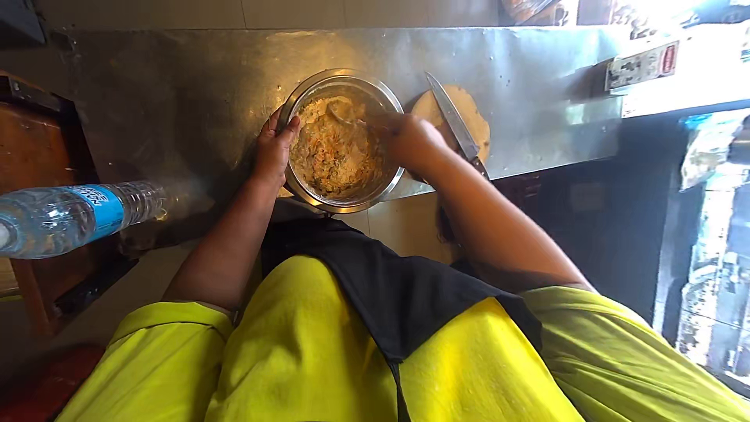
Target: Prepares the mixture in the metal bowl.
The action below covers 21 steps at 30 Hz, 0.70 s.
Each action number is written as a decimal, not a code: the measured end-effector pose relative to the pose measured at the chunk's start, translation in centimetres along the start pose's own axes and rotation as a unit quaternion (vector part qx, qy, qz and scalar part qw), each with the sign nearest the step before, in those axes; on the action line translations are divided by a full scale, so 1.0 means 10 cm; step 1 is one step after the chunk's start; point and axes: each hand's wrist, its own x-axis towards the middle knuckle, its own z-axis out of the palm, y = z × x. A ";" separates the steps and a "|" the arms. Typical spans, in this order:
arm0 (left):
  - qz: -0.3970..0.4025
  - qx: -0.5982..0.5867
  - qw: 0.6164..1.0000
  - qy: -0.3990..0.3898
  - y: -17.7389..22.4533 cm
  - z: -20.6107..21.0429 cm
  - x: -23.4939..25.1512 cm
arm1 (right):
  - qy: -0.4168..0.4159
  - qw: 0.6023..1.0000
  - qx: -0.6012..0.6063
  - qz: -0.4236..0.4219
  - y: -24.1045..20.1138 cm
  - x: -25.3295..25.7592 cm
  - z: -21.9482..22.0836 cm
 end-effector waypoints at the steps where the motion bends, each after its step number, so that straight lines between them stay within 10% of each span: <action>1: -0.002 0.002 1.000 0.002 0.00 0.00 0.01 | -0.004 0.999 0.039 -0.011 -0.02 0.09 0.11; 12: 0.015 0.001 1.000 0.005 0.00 0.00 0.02 | -0.099 0.947 -0.258 -0.163 -0.20 -0.31 0.14; 21: 0.010 0.039 0.999 0.014 0.05 0.08 -0.11 | 0.062 0.947 -0.297 -0.105 -0.03 -0.45 -0.20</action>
